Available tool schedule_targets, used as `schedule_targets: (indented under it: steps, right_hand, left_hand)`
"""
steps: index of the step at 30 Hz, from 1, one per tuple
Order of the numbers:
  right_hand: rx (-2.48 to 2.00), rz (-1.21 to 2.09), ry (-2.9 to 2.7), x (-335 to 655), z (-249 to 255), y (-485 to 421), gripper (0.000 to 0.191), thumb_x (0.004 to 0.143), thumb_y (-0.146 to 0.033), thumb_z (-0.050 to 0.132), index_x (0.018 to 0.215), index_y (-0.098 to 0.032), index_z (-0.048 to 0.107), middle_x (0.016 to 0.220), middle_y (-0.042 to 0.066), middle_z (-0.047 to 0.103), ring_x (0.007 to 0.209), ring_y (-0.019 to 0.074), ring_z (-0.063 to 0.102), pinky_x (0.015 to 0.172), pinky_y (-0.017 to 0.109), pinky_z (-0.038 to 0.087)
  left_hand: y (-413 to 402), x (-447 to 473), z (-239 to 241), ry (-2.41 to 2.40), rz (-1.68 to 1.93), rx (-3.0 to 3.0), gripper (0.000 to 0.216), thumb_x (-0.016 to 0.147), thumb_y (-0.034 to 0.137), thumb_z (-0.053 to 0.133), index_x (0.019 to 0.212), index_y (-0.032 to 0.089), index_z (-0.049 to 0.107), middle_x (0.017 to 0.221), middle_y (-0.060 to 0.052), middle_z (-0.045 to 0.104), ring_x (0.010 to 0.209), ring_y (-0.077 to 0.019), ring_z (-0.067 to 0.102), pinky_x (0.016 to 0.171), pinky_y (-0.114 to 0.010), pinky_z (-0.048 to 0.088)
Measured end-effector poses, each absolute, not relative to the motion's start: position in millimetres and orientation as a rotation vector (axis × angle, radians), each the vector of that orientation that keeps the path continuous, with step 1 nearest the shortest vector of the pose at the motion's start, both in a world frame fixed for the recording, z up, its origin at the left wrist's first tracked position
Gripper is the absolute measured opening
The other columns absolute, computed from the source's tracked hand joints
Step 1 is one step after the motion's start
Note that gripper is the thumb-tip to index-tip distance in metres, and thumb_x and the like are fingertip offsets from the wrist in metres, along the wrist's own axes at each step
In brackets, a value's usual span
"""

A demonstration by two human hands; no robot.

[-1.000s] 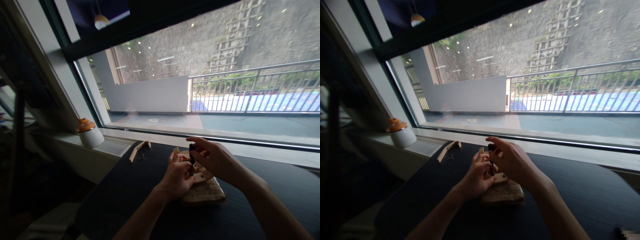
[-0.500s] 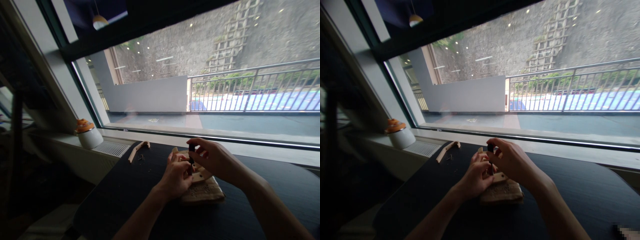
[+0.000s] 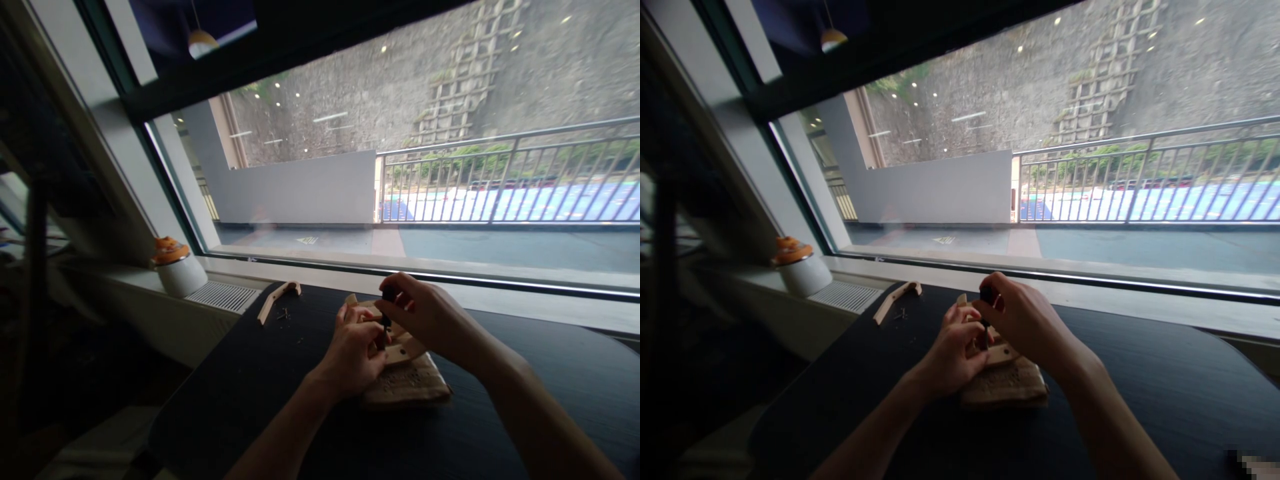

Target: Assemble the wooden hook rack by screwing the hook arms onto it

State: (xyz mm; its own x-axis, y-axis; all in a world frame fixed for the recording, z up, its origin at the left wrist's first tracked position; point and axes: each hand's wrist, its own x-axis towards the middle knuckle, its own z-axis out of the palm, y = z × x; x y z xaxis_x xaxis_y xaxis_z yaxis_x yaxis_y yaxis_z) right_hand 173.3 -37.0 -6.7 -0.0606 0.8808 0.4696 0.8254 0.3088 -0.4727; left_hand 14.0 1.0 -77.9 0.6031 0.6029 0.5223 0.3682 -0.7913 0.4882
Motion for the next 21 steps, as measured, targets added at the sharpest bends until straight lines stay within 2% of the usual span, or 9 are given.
schedule_targets:
  steps: [3, 5, 9, 13, 15, 17, 19, 21]
  right_hand:
    - [-1.484, 0.213, -1.906, 172.9, -3.2, -42.2, 0.033, 0.084, -0.036, 0.051, 0.113, -0.025, 0.060, 0.077, 0.001, 0.070, 0.061, 0.0139, 0.064, 0.052, 0.023, 0.045]
    - [-1.476, 0.251, -1.923, 172.4, -1.6, -43.9, 0.034, 0.085, -0.033, 0.049, 0.117, -0.026, 0.059, 0.078, 0.001, 0.071, 0.060, 0.0139, 0.064, 0.053, 0.023, 0.046]
    - [-1.460, 0.187, -1.926, 171.7, -3.3, -39.5, 0.027, 0.084, -0.034, 0.052, 0.107, -0.023, 0.062, 0.079, 0.003, 0.070, 0.063, 0.0151, 0.063, 0.054, 0.024, 0.045]
    - [-1.564, 0.028, -1.888, 170.3, -8.2, -34.3, 0.021, 0.081, -0.041, 0.055, 0.088, -0.022, 0.060, 0.067, 0.000, 0.065, 0.056, 0.0140, 0.057, 0.050, 0.024, 0.041]
    - [-1.591, 0.012, -1.905, 169.2, -9.7, -34.7, 0.022, 0.081, -0.042, 0.055, 0.084, -0.022, 0.060, 0.064, -0.001, 0.064, 0.055, 0.0138, 0.055, 0.049, 0.024, 0.039]
    - [-1.564, 0.071, -1.937, 168.5, -9.9, -36.6, 0.025, 0.080, -0.041, 0.056, 0.096, -0.023, 0.062, 0.065, -0.001, 0.064, 0.055, 0.0141, 0.057, 0.049, 0.024, 0.040]
    - [-1.506, 0.143, -1.945, 168.4, -8.7, -38.8, 0.037, 0.080, -0.038, 0.056, 0.115, -0.026, 0.058, 0.069, -0.001, 0.066, 0.056, 0.0139, 0.060, 0.050, 0.023, 0.042]
    - [-1.457, 0.187, -1.935, 168.9, -6.7, -40.4, 0.040, 0.082, -0.033, 0.053, 0.121, -0.027, 0.056, 0.074, -0.001, 0.068, 0.056, 0.0125, 0.060, 0.051, 0.022, 0.043]
  left_hand:
    - [0.9, 14.0, -78.4, 0.789, 1.003, 2.502, 0.011, 0.069, 0.012, 0.065, 0.074, 0.021, 0.061, 0.100, -0.003, 0.059, 0.111, -0.0226, 0.049, 0.109, -0.049, 0.017]
    - [0.6, 13.6, -78.5, 0.790, 1.008, 2.501, 0.013, 0.068, 0.012, 0.066, 0.075, 0.021, 0.062, 0.102, -0.003, 0.059, 0.112, -0.0228, 0.048, 0.109, -0.048, 0.019]
    - [-0.2, 12.9, -77.6, 0.810, 0.980, 2.496, 0.014, 0.068, 0.012, 0.066, 0.078, 0.022, 0.063, 0.103, -0.004, 0.058, 0.114, -0.0239, 0.046, 0.108, -0.049, 0.020]
    - [-0.1, 13.4, -76.9, 0.806, 0.973, 2.516, 0.012, 0.069, 0.013, 0.065, 0.077, 0.022, 0.063, 0.103, -0.005, 0.058, 0.112, -0.0233, 0.048, 0.109, -0.049, 0.019]
    - [0.4, 13.9, -77.2, 0.804, 0.977, 2.527, 0.011, 0.070, 0.013, 0.064, 0.075, 0.022, 0.062, 0.102, -0.004, 0.059, 0.111, -0.0225, 0.049, 0.109, -0.047, 0.020]
    - [1.0, 14.3, -77.6, 0.814, 0.973, 2.531, 0.011, 0.070, 0.011, 0.063, 0.075, 0.021, 0.061, 0.100, -0.004, 0.060, 0.109, -0.0220, 0.049, 0.108, -0.047, 0.022]
    - [1.5, 14.4, -77.8, 0.816, 0.970, 2.527, 0.013, 0.069, 0.010, 0.063, 0.075, 0.021, 0.061, 0.099, -0.003, 0.060, 0.109, -0.0217, 0.049, 0.108, -0.047, 0.022]
    - [1.8, 14.1, -77.8, 0.801, 0.971, 2.523, 0.013, 0.069, 0.011, 0.064, 0.075, 0.022, 0.061, 0.098, -0.003, 0.061, 0.110, -0.0214, 0.049, 0.108, -0.047, 0.021]
